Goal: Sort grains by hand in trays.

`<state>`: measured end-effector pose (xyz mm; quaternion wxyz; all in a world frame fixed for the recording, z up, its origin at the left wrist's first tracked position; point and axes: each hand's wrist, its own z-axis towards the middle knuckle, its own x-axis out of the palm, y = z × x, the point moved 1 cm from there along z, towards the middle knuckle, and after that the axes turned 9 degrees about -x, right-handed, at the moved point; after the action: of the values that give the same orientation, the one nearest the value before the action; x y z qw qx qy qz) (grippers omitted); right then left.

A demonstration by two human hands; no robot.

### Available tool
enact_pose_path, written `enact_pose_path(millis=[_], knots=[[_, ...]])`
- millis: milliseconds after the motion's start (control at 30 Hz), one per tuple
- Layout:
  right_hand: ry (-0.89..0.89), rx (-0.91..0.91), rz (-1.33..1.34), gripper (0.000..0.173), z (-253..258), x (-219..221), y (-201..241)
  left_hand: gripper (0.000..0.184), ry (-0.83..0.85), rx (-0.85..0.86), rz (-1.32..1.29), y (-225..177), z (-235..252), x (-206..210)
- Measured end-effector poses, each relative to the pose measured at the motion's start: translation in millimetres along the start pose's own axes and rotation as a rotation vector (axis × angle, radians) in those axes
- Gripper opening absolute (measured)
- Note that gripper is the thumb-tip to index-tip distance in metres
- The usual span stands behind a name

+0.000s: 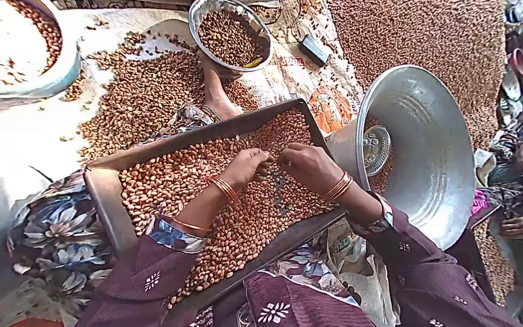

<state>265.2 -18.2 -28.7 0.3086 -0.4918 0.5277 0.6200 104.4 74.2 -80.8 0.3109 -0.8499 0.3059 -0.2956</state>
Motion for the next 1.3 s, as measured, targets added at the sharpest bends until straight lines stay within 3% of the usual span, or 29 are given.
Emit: enact_pose_path(millis=[100,300,400,567,600,633,733,800,867,933,1033,1067,1133,1200,1233,1300], knots=[[0.289,0.052,0.010,0.012,-13,21,-1,0.026,-0.045,0.050,0.264,1,3,-2],[0.152,-0.048,-0.109,0.015,-36,38,2,0.020,-0.049,0.105,0.383,4,4,-4],[0.258,0.011,-0.071,0.017,-34,35,4,0.019,-0.034,0.102,0.420,3,3,-6],[0.521,0.025,0.201,0.015,-16,3,11,0.032,-0.120,0.092,0.713,-8,-17,-6],[0.535,0.001,0.215,0.013,-11,-6,11,0.033,-0.100,0.086,0.736,-8,-13,-10],[0.436,-0.022,0.198,0.011,-7,-18,12,0.033,-0.088,0.093,0.737,-7,-10,-13],[-0.150,0.050,-0.050,0.022,4,-63,14,0.031,-0.089,0.127,0.664,-4,-7,-20],[-0.338,0.129,-0.152,0.026,3,-81,14,0.029,-0.118,0.152,0.577,-6,-10,-25],[-0.260,0.152,-0.181,0.028,-2,-83,10,0.028,-0.155,0.205,0.445,-8,-13,-33],[-0.012,0.245,-0.201,0.032,-10,-67,10,0.028,-0.172,0.249,0.287,-12,-16,-41],[0.455,0.615,-0.199,0.047,-7,-15,16,0.027,-0.153,0.268,0.066,-20,-24,-46],[0.529,0.626,-0.124,0.049,-5,2,20,0.026,-0.134,0.273,0.002,-21,-27,-47],[0.460,0.334,0.156,0.045,-10,21,27,0.024,-0.085,0.291,-0.092,-17,-32,-52],[0.223,0.026,0.372,0.042,-14,23,29,0.029,-0.066,0.282,-0.204,-18,-32,-57],[0.114,-0.003,0.328,0.039,-14,17,30,0.033,-0.075,0.270,-0.264,-19,-32,-59],[0.027,0.119,0.075,0.032,-19,-1,27,0.039,-0.107,0.246,-0.369,-19,-35,-61]])
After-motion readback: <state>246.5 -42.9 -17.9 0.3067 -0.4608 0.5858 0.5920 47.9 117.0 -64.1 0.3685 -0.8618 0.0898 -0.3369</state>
